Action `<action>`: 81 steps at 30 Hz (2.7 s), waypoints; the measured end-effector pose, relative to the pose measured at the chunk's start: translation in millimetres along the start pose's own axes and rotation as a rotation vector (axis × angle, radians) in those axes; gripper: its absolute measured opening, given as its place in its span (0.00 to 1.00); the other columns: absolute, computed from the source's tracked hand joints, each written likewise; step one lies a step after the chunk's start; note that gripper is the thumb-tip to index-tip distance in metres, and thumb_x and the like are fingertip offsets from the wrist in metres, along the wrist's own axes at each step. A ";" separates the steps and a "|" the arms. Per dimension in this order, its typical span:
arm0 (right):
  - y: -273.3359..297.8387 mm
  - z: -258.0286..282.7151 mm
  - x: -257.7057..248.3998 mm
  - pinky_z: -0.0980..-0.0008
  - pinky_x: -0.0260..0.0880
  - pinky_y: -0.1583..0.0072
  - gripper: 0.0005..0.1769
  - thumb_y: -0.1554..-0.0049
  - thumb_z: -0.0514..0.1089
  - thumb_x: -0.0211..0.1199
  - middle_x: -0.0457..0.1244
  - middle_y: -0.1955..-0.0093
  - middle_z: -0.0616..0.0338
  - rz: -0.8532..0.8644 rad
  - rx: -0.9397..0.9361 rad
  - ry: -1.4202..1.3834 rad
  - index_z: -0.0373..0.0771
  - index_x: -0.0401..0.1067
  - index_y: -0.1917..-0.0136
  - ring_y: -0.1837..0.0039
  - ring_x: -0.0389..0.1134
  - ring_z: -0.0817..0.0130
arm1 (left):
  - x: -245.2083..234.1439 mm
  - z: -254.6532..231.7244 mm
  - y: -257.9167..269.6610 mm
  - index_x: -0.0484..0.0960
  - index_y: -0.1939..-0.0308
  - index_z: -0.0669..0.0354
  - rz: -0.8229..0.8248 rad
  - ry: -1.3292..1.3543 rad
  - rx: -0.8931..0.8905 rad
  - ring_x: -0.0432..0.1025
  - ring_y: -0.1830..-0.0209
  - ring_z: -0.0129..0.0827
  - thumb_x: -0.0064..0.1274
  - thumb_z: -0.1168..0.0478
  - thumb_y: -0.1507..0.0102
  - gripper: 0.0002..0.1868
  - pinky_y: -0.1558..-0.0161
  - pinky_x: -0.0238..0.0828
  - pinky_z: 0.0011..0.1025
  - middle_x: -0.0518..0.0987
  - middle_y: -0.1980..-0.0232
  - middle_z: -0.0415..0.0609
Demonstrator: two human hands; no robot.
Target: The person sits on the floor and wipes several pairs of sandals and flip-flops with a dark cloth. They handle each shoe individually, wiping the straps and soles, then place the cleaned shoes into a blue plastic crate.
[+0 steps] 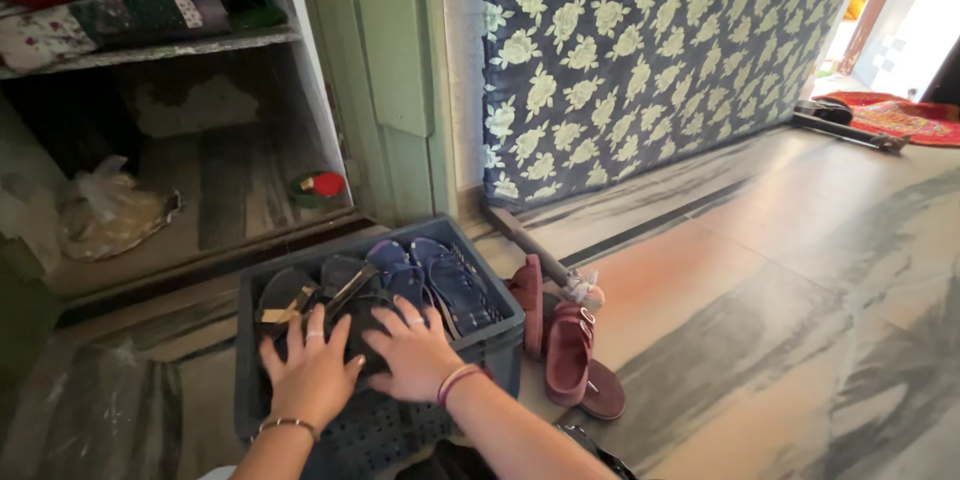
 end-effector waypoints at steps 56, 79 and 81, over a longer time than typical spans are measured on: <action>239.4 -377.8 80.9 0.51 0.62 0.32 0.40 0.48 0.47 0.65 0.36 0.19 0.33 -0.117 1.000 -0.455 0.52 0.58 0.24 0.32 0.60 0.30 | 192.0 -421.6 -84.2 0.79 0.42 0.59 0.099 0.646 0.479 0.67 0.38 0.51 0.46 0.69 0.41 0.22 0.36 0.63 0.43 0.66 0.26 0.46; 134.8 -14.0 -107.5 0.62 0.54 0.23 0.33 0.48 0.22 0.51 0.52 0.21 0.48 -0.465 -0.030 -0.624 0.37 0.68 0.31 0.19 0.52 0.49 | -82.4 -93.7 62.8 0.65 0.29 0.56 0.240 2.259 0.196 0.68 0.32 0.40 0.46 0.42 0.33 0.34 0.31 0.64 0.43 0.74 0.33 0.48; 118.3 6.3 -100.9 0.62 0.55 0.22 0.27 0.46 0.22 0.52 0.53 0.19 0.50 -0.416 -0.126 -0.683 0.37 0.72 0.36 0.17 0.53 0.51 | -74.3 -67.7 75.1 0.66 0.30 0.59 0.214 2.344 0.176 0.69 0.32 0.43 0.44 0.41 0.32 0.33 0.31 0.64 0.45 0.74 0.33 0.50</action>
Point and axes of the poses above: each hand's wrist, its own y-axis away from the middle knuckle, its own x-axis out of the palm, z = x × y, the point moved 7 cm from there along -y, towards the middle knuckle
